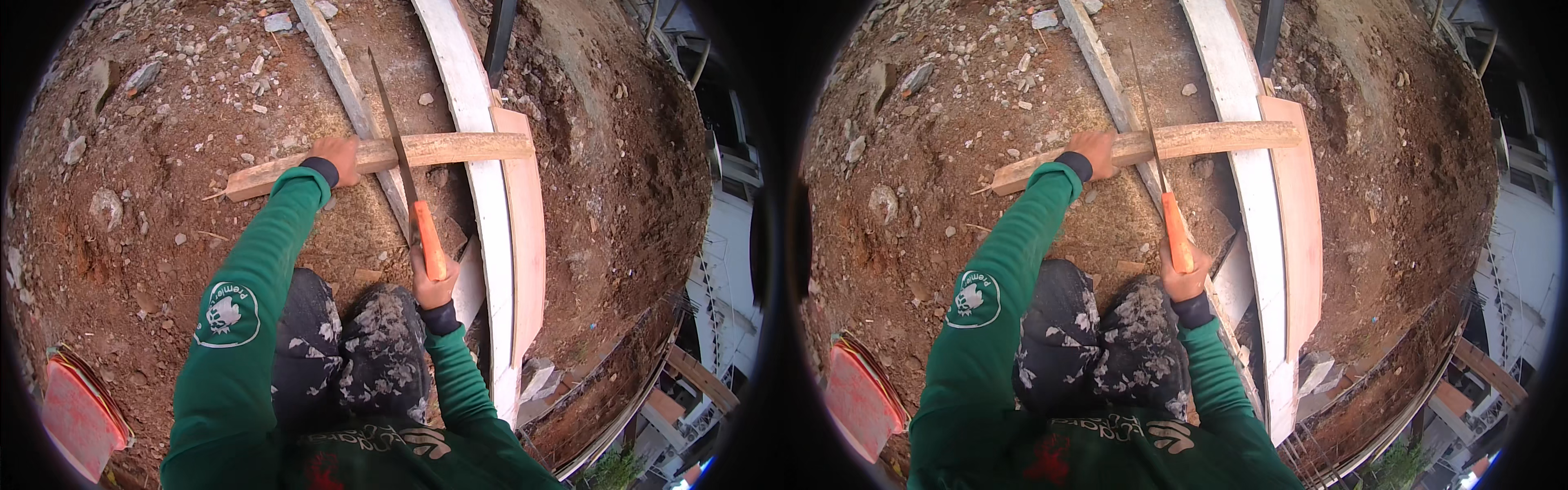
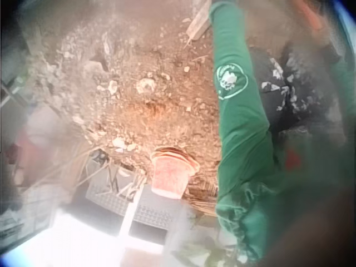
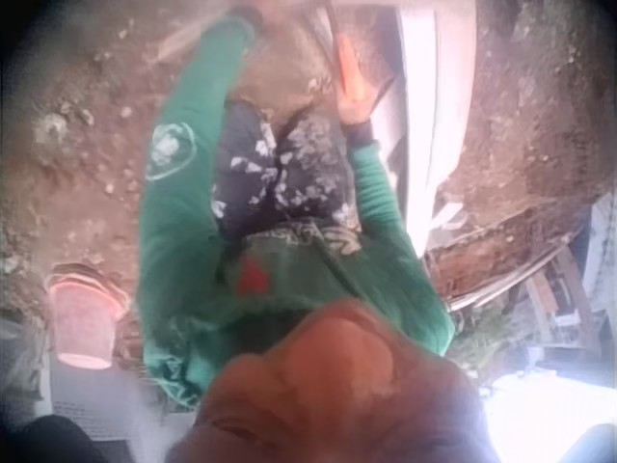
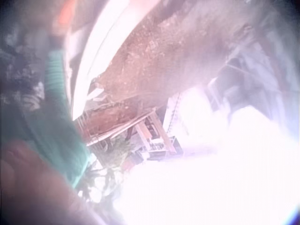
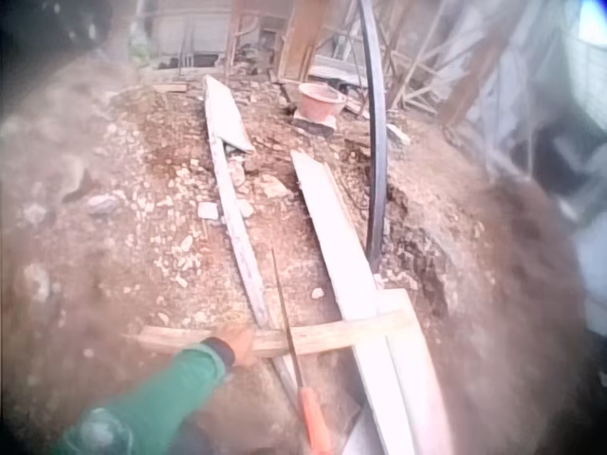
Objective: The person uses a hand saw to cut a wooden plank into smaller pieces. They repeatedly position the plank, saw through it, and separate the cut sections on a construction site.
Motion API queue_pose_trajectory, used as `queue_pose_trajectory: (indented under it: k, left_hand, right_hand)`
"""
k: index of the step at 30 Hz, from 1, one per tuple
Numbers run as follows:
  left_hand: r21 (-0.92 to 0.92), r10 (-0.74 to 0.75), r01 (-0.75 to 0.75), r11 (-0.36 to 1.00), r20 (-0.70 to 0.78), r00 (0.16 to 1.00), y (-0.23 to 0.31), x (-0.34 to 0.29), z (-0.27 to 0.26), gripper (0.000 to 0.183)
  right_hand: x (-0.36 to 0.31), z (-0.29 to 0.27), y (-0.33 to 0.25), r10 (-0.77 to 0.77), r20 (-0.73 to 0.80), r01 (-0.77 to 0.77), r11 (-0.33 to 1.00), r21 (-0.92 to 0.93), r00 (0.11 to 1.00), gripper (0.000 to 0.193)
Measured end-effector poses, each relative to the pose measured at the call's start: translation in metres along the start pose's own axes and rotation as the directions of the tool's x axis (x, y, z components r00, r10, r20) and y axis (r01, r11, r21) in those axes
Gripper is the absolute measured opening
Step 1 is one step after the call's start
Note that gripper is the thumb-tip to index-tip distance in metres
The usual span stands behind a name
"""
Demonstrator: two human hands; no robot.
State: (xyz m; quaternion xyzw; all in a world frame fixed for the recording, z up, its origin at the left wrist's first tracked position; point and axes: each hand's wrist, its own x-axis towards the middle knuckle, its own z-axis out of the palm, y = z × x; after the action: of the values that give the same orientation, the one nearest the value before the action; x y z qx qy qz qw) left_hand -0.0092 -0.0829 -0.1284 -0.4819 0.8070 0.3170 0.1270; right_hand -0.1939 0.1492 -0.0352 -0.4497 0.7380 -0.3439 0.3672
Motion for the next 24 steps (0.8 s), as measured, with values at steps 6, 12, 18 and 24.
queue_pose_trajectory:
  k: [6,12,18,24]
  left_hand:
    - [-0.021,-0.007,0.006,1.0,-0.047,0.999,-0.004,0.001,0.003,0.056]
    - [-0.006,0.016,-0.016,1.0,-0.051,0.999,-0.003,0.009,-0.004,0.058]
    - [-0.024,-0.026,0.025,0.999,-0.051,0.998,-0.009,0.004,-0.007,0.052]
    - [0.003,0.006,-0.006,1.0,-0.086,0.996,0.0,0.01,-0.006,0.051]
  right_hand:
    - [-0.119,-0.07,-0.034,-0.106,0.056,0.113,0.982,-0.148,0.993,0.056]
    - [0.032,0.011,-0.014,-0.007,-0.052,0.012,0.995,0.096,0.999,0.011]
    - [-0.139,-0.083,-0.034,-0.162,0.127,0.195,0.927,-0.32,0.978,0.059]
    - [0.051,0.013,-0.016,-0.021,-0.084,0.036,0.985,0.171,0.996,0.014]
